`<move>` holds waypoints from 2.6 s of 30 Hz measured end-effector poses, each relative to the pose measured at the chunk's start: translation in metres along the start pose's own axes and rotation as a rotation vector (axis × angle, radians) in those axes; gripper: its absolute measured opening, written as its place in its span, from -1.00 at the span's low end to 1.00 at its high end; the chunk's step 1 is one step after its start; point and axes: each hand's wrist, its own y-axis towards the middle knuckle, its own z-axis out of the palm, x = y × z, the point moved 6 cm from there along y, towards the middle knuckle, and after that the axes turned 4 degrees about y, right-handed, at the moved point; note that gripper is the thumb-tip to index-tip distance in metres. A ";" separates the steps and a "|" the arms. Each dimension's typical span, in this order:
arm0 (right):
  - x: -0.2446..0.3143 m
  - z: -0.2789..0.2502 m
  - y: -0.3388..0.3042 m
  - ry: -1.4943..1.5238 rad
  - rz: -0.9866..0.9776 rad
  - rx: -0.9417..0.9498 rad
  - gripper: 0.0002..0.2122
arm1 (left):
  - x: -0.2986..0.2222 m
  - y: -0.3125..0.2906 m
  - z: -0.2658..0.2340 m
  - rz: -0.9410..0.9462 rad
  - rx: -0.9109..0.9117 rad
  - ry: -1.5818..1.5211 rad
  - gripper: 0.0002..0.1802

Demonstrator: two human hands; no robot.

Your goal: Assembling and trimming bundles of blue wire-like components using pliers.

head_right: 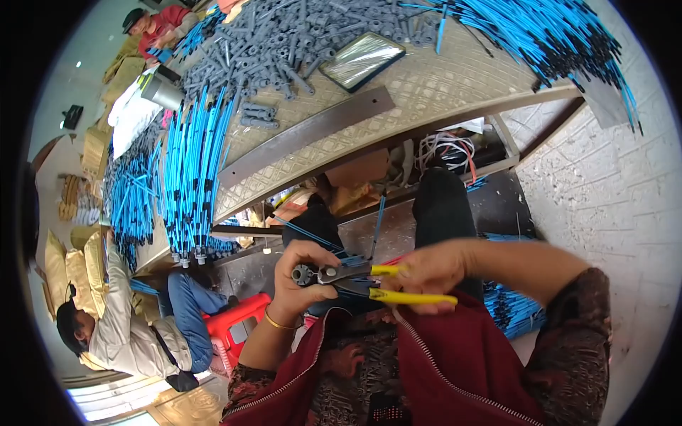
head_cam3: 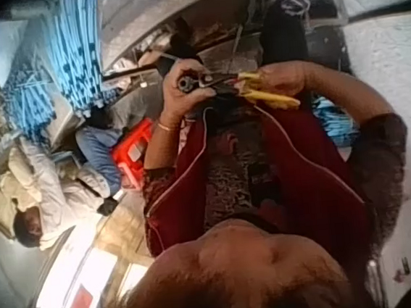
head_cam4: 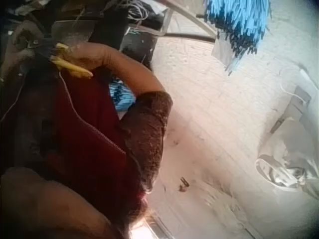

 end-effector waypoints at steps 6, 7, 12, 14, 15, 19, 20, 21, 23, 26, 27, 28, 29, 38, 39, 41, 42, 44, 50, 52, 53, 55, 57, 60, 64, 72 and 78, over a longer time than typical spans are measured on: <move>0.015 0.016 0.000 -0.456 -0.427 -0.226 -0.50 | -0.001 0.001 -0.009 -0.031 0.008 0.156 -0.50; 0.020 0.015 -0.011 -0.592 -0.374 -0.306 -0.48 | -0.002 0.001 -0.009 -0.028 0.000 0.156 -0.50; -0.049 0.031 0.017 0.611 -0.023 0.397 -0.45 | -0.003 0.013 0.006 0.010 0.141 0.039 -0.55; -0.016 0.034 0.006 0.201 -0.122 0.123 -0.46 | -0.001 0.006 -0.006 0.009 0.101 0.111 -0.55; 0.012 0.029 -0.007 -0.212 -0.216 -0.164 -0.46 | 0.000 0.004 -0.008 -0.001 0.096 0.117 -0.55; 0.011 0.017 -0.015 -0.137 -0.205 -0.229 -0.43 | -0.002 0.009 -0.008 0.005 -0.007 0.049 -0.56; 0.001 0.019 -0.011 0.110 -0.149 -0.110 -0.41 | -0.007 0.007 -0.009 0.010 0.032 0.090 -0.57; -0.012 0.015 -0.007 0.112 -0.145 -0.125 -0.41 | -0.010 0.009 -0.005 0.022 0.082 0.120 -0.58; -0.049 0.027 0.015 0.405 -0.102 0.148 -0.42 | -0.008 0.017 0.003 0.043 0.146 0.137 -0.60; -0.026 0.035 0.012 0.124 -0.300 -0.017 -0.44 | -0.002 0.014 -0.003 0.057 0.123 0.103 -0.57; 0.005 0.030 -0.002 -0.316 -0.499 -0.341 -0.45 | -0.001 0.012 -0.005 0.052 0.118 0.105 -0.57; 0.027 0.030 -0.020 -0.766 -0.681 -0.671 -0.46 | 0.001 0.012 -0.006 0.011 0.085 0.050 -0.57; 0.028 0.029 -0.021 -0.769 -0.682 -0.668 -0.46 | 0.002 0.012 -0.007 -0.031 0.052 -0.005 -0.57; -0.009 0.038 0.001 0.117 -0.316 -0.095 -0.44 | -0.003 0.012 -0.003 -0.004 0.140 0.097 -0.48; 0.021 0.034 -0.013 -0.389 -0.434 -0.412 -0.46 | -0.004 0.012 -0.001 -0.004 0.134 0.097 -0.48; 0.041 0.031 -0.027 -0.906 -0.537 -0.726 -0.47 | -0.005 0.014 -0.003 0.022 0.038 0.048 -0.50; 0.030 0.026 -0.019 -0.655 -0.489 -0.575 -0.50 | -0.006 0.016 -0.005 0.036 -0.006 0.023 -0.51; -0.004 0.025 0.001 -0.145 -0.373 -0.269 -0.56 | -0.004 0.015 -0.002 0.005 0.066 0.029 -0.47; -0.069 0.052 0.041 0.861 -0.294 0.427 -0.65 | -0.011 0.013 0.013 -0.043 0.263 0.014 -0.42; -0.065 0.056 0.037 0.994 -0.367 0.540 -0.66 | -0.014 0.016 0.012 -0.021 0.294 0.079 -0.43; -0.057 0.051 0.030 0.856 -0.299 0.389 -0.66 | -0.015 0.017 0.011 0.001 0.317 0.145 -0.45; -0.039 0.034 0.010 0.567 -0.161 0.093 -0.66 | -0.018 0.018 0.014 0.025 0.337 0.210 -0.46; -0.017 0.029 -0.006 0.506 -0.126 0.060 -0.70 | -0.019 0.019 0.017 0.005 0.323 0.203 -0.51; -0.006 0.024 -0.014 0.390 -0.062 -0.003 -0.73 | -0.020 0.020 0.019 -0.007 0.311 0.200 -0.54; -0.007 0.025 -0.014 0.363 -0.030 -0.006 -0.72 | -0.021 0.019 0.019 -0.009 0.298 0.190 -0.58; -0.025 0.040 0.009 0.361 -0.188 0.050 -0.64 | -0.017 0.015 0.017 -0.019 0.308 0.164 -0.66; 0.005 0.029 -0.010 0.027 -0.024 -0.207 -0.67 | -0.015 0.016 0.012 -0.079 0.243 0.167 -0.72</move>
